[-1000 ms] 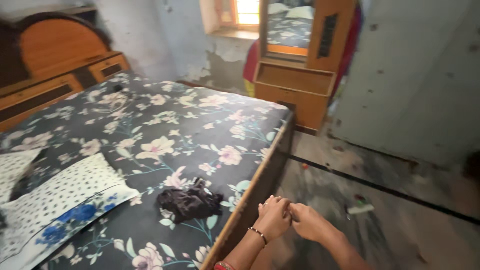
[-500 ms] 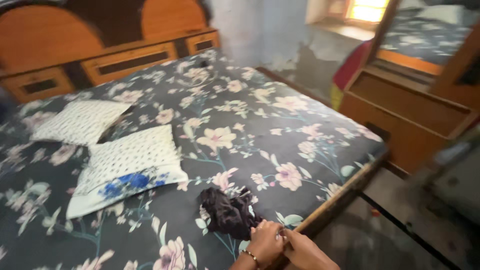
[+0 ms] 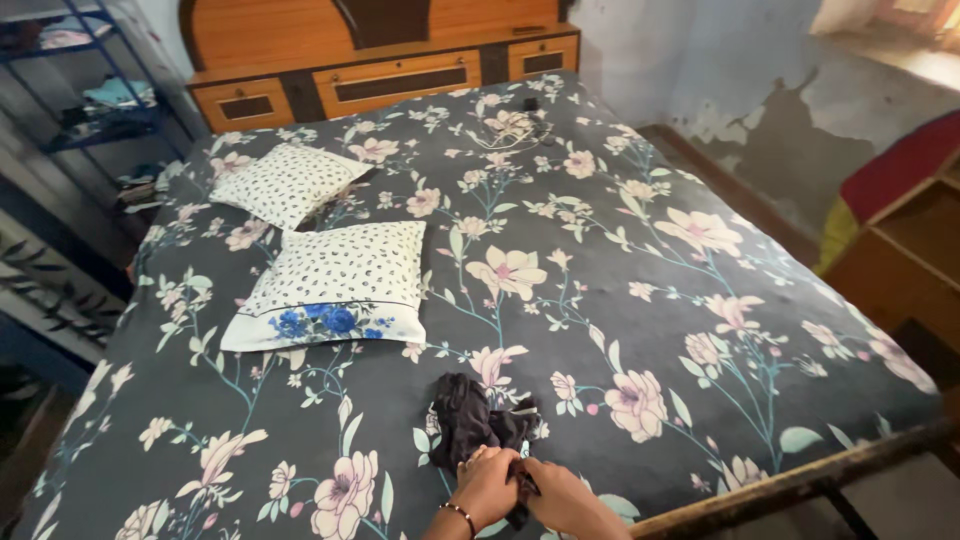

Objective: The person folds and stacks various clothes on shelves inside a closet. They then pick up a blue water bottle, a small jar, nail polish bottles, and a comb from the floor and place them on a vanity shelf.

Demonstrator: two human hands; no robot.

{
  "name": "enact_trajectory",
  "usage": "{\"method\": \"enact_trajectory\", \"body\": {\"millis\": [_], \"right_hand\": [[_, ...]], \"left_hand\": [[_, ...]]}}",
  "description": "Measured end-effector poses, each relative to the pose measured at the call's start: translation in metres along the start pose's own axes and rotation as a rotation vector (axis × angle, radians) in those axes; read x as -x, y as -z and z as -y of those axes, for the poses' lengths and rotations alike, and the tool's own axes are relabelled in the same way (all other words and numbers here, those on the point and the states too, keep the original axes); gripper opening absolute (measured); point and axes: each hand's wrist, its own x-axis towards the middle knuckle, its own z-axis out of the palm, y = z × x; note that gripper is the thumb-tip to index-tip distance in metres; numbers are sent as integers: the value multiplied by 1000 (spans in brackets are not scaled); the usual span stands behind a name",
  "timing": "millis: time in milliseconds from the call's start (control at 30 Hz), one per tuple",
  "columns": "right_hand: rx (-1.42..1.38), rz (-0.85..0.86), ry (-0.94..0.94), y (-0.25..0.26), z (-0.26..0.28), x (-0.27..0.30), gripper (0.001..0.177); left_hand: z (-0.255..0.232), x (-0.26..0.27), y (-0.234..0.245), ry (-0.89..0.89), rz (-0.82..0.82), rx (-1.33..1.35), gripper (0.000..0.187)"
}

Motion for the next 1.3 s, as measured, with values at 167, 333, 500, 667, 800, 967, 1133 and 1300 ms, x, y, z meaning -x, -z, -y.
{"method": "enact_trajectory", "body": {"millis": [167, 333, 500, 667, 800, 967, 1133, 1300], "right_hand": [[-22, -2, 14, 4, -1, -19, 35], [-6, -20, -32, 31, 6, -8, 40], [41, -84, -130, 49, -14, 3, 43], [34, -240, -272, 69, -31, 39, 48], [-6, -409, -339, 100, -38, 96, 52], [-88, -562, -723, 119, -44, 206, 48], [-93, -724, -878, 104, -83, 311, 50], [-280, -785, -1059, 70, -106, 407, 49]], "left_hand": [[6, -27, -6, -58, -70, -29, 26], [15, -59, -24, -86, -31, -89, 31], [11, -103, -62, -252, 26, -86, 40], [-44, -120, -78, -402, 112, -35, 41], [-114, -115, -93, -585, 196, -12, 42], [-212, -74, -120, -806, 336, -27, 43], [-291, -17, -142, -945, 442, -51, 43], [-350, 25, -170, -1015, 556, -214, 30]]}}
